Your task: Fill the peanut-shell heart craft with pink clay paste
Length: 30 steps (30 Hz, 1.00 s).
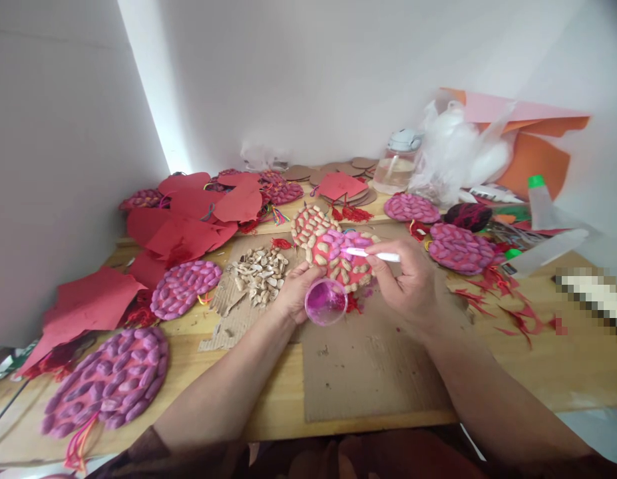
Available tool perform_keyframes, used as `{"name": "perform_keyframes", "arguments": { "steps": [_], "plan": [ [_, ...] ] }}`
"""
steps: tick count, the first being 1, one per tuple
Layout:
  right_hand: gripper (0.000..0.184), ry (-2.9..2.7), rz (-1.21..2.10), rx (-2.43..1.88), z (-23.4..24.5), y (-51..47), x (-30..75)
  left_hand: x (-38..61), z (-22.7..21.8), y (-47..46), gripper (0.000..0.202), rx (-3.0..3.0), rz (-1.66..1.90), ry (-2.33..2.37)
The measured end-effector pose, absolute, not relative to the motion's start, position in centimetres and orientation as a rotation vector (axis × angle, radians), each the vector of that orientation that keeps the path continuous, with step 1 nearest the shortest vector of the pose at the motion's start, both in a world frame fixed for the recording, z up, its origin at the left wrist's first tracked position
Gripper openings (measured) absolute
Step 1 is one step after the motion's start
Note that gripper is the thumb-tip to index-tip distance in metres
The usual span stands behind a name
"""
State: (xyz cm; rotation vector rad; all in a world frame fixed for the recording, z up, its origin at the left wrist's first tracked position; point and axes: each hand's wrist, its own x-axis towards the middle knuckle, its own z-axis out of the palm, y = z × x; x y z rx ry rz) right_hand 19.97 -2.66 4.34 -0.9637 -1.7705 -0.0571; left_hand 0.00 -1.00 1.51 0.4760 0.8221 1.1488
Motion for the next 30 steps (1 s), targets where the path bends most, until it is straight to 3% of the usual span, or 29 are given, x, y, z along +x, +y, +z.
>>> {"name": "perform_keyframes", "arguments": {
  "steps": [11, 20, 30],
  "plan": [
    [0.015, -1.594, 0.264, -0.949, 5.8, -5.5, 19.5, -0.4, 1.2, 0.1, 0.044, 0.492, 1.424, 0.817],
    [0.013, -2.074, 0.081, -0.77, 4.7, -5.5, 17.0, 0.0, 1.0, 0.1, 0.046, 0.605, 1.489, 0.795],
    [0.009, -2.101, -0.107, -0.856, 3.4, -5.7, 16.1, 0.5, 0.3, -0.3, 0.04, 0.693, 1.513, 0.774]
  ]
}}
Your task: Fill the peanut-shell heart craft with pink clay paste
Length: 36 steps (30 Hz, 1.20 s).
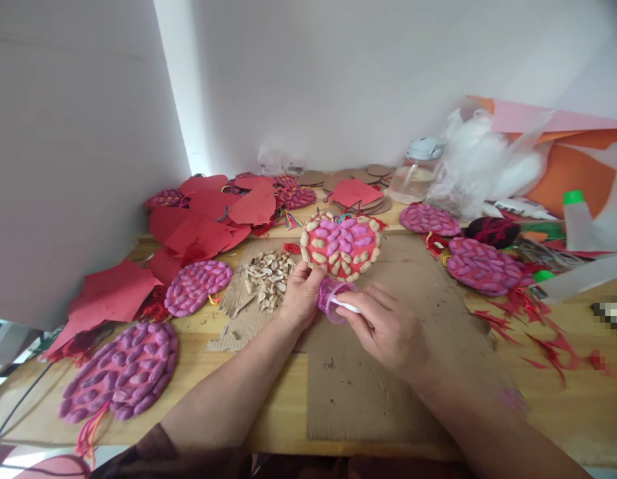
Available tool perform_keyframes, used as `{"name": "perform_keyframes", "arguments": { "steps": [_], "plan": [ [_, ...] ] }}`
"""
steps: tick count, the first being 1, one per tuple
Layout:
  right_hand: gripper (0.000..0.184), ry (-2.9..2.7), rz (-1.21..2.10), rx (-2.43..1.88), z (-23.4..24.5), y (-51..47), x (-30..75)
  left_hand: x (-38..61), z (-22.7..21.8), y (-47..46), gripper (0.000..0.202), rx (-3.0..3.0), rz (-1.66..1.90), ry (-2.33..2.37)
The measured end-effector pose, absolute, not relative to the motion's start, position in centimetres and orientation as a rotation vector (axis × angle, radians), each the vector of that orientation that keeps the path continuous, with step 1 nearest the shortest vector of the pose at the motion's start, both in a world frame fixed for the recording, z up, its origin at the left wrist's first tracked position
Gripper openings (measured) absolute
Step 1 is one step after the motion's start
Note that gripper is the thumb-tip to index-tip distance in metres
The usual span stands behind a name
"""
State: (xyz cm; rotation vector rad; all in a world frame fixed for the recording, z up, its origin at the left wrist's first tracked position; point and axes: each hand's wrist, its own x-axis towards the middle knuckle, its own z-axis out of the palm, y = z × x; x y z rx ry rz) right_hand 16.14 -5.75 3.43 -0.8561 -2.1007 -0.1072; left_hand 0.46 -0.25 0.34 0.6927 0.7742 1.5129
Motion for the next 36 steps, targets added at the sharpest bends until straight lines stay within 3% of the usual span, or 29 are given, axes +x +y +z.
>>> {"name": "perform_keyframes", "arguments": {
  "steps": [36],
  "plan": [
    [0.013, -2.067, 0.091, -0.884, 2.1, -5.5, 15.8, 1.1, 0.4, -0.8, 0.048, 0.602, 1.441, 0.83]
  ]
}}
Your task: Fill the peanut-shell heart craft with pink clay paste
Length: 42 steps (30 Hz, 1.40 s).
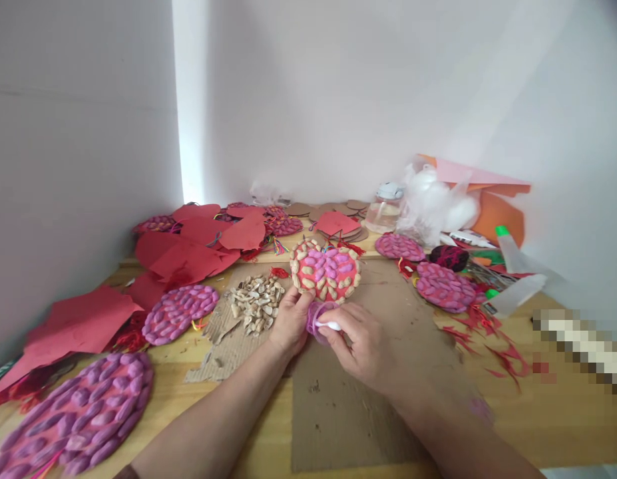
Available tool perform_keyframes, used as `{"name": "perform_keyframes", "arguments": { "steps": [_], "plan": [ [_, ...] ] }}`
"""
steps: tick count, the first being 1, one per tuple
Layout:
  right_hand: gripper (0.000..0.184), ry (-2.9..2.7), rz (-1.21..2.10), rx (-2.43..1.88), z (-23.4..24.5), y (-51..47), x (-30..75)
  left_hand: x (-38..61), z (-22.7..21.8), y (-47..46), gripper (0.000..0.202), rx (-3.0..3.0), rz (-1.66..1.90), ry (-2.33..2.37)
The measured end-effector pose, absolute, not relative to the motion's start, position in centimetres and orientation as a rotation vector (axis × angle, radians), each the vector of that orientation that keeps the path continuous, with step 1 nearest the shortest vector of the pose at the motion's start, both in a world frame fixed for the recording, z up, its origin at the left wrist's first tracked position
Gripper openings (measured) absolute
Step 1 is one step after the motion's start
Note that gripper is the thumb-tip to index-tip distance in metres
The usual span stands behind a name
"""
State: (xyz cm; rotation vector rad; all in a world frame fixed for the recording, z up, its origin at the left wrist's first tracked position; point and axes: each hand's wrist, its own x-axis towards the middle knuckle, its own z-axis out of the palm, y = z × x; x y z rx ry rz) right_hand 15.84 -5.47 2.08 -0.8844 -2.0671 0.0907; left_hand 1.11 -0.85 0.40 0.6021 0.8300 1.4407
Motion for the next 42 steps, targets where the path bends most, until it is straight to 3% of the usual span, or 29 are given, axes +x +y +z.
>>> {"name": "perform_keyframes", "arguments": {
  "steps": [13, 24, 34, 42],
  "plan": [
    [0.01, -1.948, 0.086, -0.826, 4.3, -6.6, 16.5, 1.2, 0.9, -0.8, 0.048, 0.563, 1.438, 0.806],
    [0.029, -1.447, 0.732, -0.941, 4.6, -4.1, 19.1, 1.1, 0.6, -0.6, 0.042, 0.503, 1.41, 0.842],
    [0.009, -1.458, 0.168, -0.979, 4.8, -4.0, 19.7, 1.2, 0.7, -1.0, 0.039, 0.505, 1.36, 0.862],
    [0.014, -1.702, -0.01, -0.991, 3.6, -4.0, 19.8, 1.3, 0.7, -1.2, 0.041, 0.524, 1.292, 0.837]
  ]
}}
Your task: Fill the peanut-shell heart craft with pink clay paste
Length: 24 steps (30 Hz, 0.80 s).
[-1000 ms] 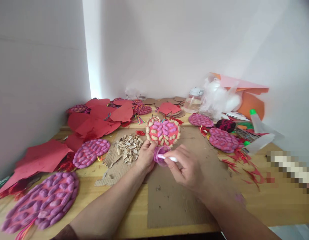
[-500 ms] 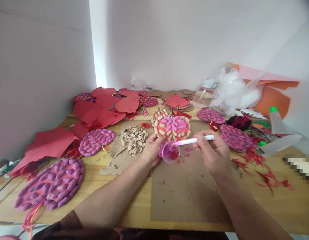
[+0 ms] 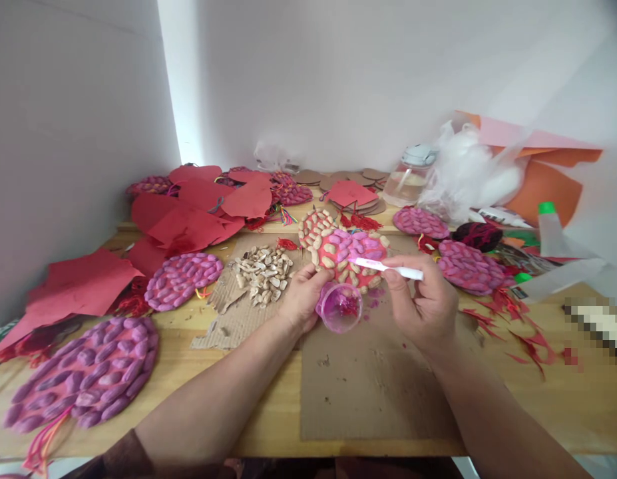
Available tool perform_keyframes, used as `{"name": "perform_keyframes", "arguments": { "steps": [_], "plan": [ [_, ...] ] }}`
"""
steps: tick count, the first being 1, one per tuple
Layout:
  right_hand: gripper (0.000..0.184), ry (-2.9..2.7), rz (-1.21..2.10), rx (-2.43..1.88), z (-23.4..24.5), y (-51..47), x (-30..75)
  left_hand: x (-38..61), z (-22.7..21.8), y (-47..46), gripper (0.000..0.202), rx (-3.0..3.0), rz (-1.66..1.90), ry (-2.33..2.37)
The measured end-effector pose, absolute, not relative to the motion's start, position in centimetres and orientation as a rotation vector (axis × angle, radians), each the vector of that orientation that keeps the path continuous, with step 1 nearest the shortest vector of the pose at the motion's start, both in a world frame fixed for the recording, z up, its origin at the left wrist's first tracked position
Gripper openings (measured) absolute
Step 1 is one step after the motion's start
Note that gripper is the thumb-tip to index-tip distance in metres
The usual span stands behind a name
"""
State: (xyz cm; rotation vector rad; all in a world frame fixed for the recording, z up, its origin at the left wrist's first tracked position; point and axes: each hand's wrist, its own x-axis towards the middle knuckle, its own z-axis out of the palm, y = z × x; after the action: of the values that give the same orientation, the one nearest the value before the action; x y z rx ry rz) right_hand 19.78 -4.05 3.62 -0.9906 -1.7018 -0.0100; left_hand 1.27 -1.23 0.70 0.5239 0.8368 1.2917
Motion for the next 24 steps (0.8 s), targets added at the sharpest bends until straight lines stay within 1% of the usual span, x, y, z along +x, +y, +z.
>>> {"name": "perform_keyframes", "arguments": {
  "steps": [8, 16, 24],
  "plan": [
    [0.017, -1.778, -0.125, -0.934, 4.35, -3.8, 19.61, 1.26, 1.19, -1.6, 0.036, 0.512, 1.243, 0.833],
    [0.015, -1.774, -0.187, -0.955, 4.34, -3.58, 19.93, 1.16, 1.11, -1.59, 0.036, 0.527, 1.221, 0.814],
    [0.015, -1.789, -0.162, -0.938, 4.19, -3.58, 19.75, 1.16, 1.34, -1.59, 0.033, 0.511, 1.231, 0.79]
  ]
}}
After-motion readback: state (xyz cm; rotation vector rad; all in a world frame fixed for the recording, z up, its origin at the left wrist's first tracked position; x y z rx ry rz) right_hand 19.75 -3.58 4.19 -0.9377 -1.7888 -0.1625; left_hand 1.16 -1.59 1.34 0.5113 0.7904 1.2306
